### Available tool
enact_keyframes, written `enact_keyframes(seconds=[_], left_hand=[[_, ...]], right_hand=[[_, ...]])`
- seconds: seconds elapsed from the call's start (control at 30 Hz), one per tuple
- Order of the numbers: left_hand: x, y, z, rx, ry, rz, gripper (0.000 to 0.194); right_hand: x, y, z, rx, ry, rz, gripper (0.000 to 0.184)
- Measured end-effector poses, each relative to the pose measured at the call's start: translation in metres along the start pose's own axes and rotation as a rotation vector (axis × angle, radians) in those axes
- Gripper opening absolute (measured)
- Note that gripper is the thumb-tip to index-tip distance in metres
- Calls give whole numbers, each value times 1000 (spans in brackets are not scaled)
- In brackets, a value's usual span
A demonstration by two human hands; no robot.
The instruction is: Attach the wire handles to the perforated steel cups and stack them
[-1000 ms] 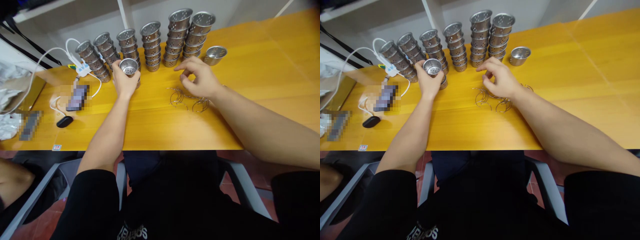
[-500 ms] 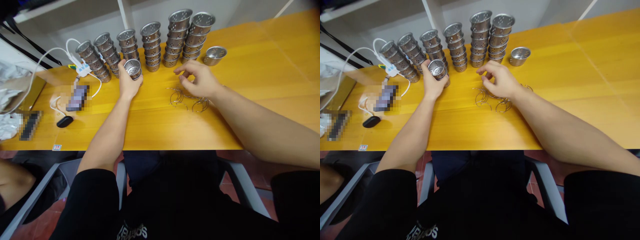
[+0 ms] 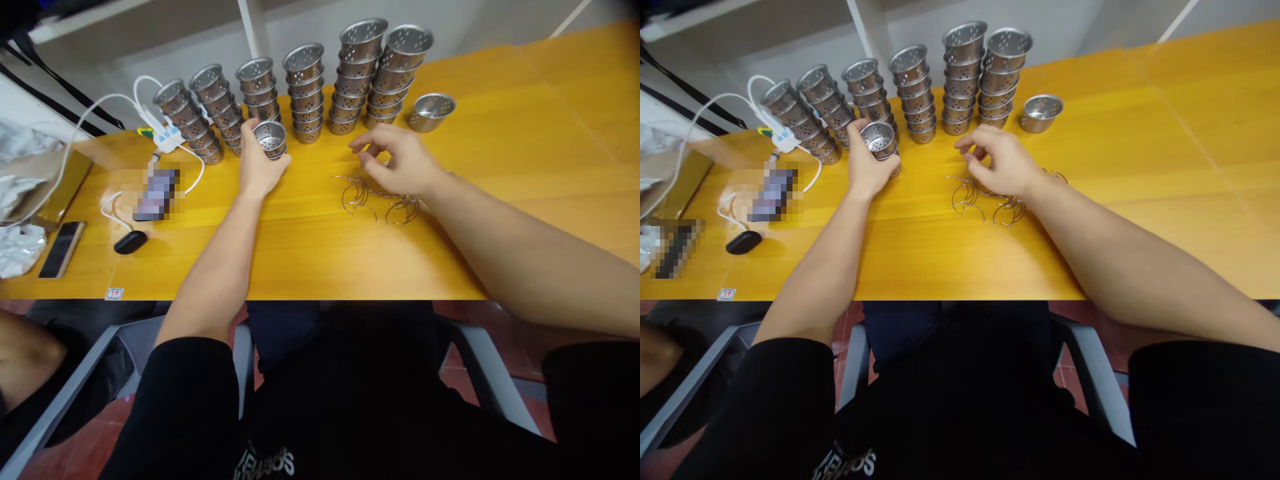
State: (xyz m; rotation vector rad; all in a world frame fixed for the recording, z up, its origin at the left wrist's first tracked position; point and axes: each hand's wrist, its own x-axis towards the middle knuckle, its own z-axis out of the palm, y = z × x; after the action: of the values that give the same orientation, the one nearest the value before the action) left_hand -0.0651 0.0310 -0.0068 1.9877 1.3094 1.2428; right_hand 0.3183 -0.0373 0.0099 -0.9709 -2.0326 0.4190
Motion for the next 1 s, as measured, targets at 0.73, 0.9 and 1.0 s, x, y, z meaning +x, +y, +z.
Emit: enact_keyframes(seconds=[0.73,0.9,1.0], left_hand=[[-6,54,-6,144,356,173,74],[-36,95,28,114,23,433,63],[-45,96,53,117,-174,494,57]], right_hand=[[10,66,-33,-116,430,3,21],[6,108,-57,-309,552,215,40],[3,113,-63,-420,400,537,52]])
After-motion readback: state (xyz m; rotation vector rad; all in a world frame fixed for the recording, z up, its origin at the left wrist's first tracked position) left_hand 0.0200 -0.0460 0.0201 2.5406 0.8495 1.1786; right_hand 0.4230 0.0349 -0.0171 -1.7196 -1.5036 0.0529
